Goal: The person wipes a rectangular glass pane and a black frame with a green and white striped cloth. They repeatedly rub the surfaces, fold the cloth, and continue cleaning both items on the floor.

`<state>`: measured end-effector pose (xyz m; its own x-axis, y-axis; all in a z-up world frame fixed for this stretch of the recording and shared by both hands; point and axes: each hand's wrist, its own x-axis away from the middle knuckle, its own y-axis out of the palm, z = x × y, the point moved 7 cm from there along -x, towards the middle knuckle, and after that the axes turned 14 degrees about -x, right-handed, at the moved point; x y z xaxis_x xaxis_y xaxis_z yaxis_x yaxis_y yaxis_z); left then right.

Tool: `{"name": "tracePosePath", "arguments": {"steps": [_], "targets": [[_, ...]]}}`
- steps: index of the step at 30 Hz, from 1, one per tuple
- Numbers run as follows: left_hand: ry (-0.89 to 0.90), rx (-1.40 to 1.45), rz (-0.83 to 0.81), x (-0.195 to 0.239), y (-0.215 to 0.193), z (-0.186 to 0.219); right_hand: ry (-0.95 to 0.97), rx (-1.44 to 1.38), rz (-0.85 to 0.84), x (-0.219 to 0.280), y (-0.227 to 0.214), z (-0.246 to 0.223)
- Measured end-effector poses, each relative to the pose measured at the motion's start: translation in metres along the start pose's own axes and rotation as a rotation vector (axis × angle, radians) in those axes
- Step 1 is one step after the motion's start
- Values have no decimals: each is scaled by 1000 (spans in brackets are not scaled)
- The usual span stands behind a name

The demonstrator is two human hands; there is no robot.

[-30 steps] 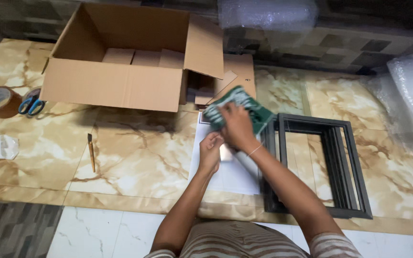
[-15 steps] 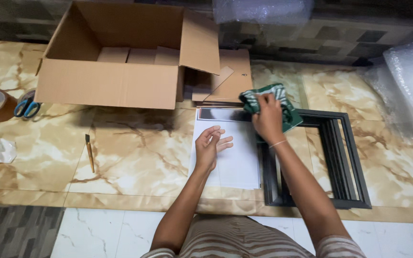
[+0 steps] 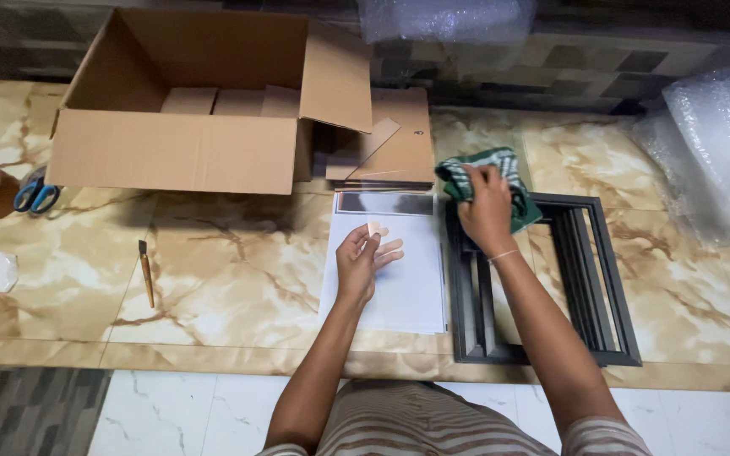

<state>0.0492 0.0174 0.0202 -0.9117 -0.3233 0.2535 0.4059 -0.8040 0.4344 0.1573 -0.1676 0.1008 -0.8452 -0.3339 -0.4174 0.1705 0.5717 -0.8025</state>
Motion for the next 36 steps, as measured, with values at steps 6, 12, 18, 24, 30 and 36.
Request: {"name": "tracePosePath", "arguments": {"steps": [6,12,18,24,30,36], "targets": [[4,-9,28,-10,1,-10,-57,10,-132,48,1,-50],[4,-75,54,-12,5,-11,-179,-21,-421,71,12,-68],[46,37,-66,-4,35,-11,-124,-33,-195,-10,-4,-53],[80,-42,7,-39,13,-52,-328,-50,-332,21,15,-89],[21,-59,3,-9,35,-23,-260,27,-317,-9,11,-91],[63,-2,86,-47,7,-74,-304,113,-381,2,33,-95]]}}
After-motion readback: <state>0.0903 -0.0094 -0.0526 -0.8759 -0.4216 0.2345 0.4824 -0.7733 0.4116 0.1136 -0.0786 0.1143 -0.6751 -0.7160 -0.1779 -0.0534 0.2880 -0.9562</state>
